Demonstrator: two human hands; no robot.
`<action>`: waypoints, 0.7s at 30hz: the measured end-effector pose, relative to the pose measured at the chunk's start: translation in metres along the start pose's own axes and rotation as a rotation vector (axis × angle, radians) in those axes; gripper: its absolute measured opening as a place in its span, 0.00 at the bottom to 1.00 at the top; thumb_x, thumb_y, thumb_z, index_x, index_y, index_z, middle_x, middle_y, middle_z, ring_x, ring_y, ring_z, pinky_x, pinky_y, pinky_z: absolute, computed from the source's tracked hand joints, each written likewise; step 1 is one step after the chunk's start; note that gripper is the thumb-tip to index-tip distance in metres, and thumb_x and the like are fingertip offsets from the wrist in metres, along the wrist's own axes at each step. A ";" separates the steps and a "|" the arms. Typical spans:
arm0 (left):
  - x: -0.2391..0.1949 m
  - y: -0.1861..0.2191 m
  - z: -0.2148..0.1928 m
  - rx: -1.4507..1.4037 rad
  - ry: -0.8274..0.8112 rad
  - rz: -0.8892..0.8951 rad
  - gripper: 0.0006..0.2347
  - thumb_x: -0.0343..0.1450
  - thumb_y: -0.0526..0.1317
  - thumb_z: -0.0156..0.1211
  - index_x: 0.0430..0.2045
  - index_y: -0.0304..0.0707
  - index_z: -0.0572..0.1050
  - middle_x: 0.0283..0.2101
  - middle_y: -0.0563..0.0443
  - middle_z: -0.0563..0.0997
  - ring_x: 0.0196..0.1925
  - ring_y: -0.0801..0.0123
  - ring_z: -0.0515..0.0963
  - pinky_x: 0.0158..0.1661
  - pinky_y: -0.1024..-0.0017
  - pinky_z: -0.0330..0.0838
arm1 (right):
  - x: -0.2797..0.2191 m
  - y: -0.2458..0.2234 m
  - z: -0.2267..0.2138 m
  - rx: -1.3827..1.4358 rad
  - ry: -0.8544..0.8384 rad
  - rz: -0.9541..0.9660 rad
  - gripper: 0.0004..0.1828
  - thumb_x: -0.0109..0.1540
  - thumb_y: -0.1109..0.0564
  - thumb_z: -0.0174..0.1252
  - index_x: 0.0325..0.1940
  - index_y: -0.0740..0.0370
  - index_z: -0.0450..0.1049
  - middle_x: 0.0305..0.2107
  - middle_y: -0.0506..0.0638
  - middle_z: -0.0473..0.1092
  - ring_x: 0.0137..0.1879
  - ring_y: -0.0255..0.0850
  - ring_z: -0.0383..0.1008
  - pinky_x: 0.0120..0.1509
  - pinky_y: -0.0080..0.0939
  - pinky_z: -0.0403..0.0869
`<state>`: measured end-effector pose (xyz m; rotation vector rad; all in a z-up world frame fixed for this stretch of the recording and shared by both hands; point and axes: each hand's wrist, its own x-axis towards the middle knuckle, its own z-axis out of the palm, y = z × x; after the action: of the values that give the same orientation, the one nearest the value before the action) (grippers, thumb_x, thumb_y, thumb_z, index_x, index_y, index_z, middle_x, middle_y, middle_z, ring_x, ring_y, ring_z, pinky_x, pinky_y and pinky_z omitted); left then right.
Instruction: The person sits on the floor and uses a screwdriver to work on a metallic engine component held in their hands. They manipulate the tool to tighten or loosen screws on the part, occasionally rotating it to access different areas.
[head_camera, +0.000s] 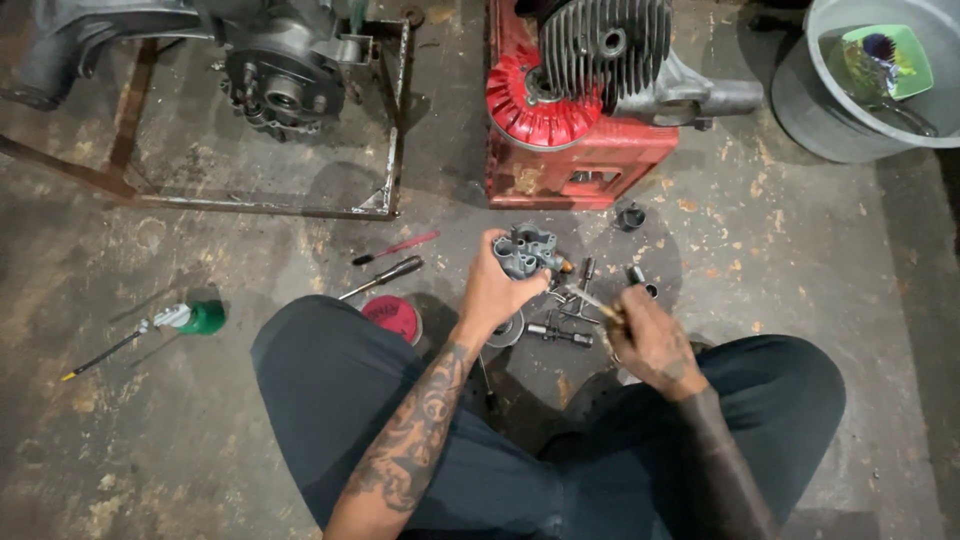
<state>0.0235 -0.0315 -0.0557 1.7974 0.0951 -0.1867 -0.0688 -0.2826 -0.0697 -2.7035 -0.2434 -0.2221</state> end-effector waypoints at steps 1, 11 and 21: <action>-0.001 0.002 -0.001 0.000 0.001 0.001 0.37 0.51 0.49 0.77 0.54 0.44 0.66 0.47 0.33 0.81 0.54 0.39 0.80 0.53 0.50 0.76 | 0.002 -0.006 -0.004 0.000 0.001 -0.001 0.09 0.58 0.55 0.60 0.40 0.51 0.68 0.28 0.53 0.65 0.39 0.61 0.77 0.35 0.57 0.74; -0.022 0.001 0.016 0.015 0.016 0.400 0.37 0.48 0.47 0.79 0.50 0.32 0.70 0.40 0.26 0.78 0.48 0.30 0.78 0.49 0.45 0.72 | 0.018 -0.032 0.031 0.979 -0.033 0.541 0.15 0.64 0.51 0.61 0.27 0.64 0.78 0.05 0.51 0.60 0.11 0.38 0.63 0.21 0.35 0.61; -0.019 -0.009 0.025 0.083 0.059 0.566 0.37 0.47 0.47 0.79 0.51 0.33 0.70 0.42 0.31 0.77 0.44 0.37 0.75 0.46 0.53 0.71 | 0.012 0.011 0.073 1.075 -0.042 0.604 0.14 0.58 0.53 0.68 0.31 0.69 0.80 0.07 0.54 0.63 0.10 0.41 0.65 0.18 0.38 0.62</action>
<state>0.0010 -0.0525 -0.0667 1.8405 -0.3818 0.2703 -0.0466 -0.2601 -0.1372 -1.6028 0.3583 0.1274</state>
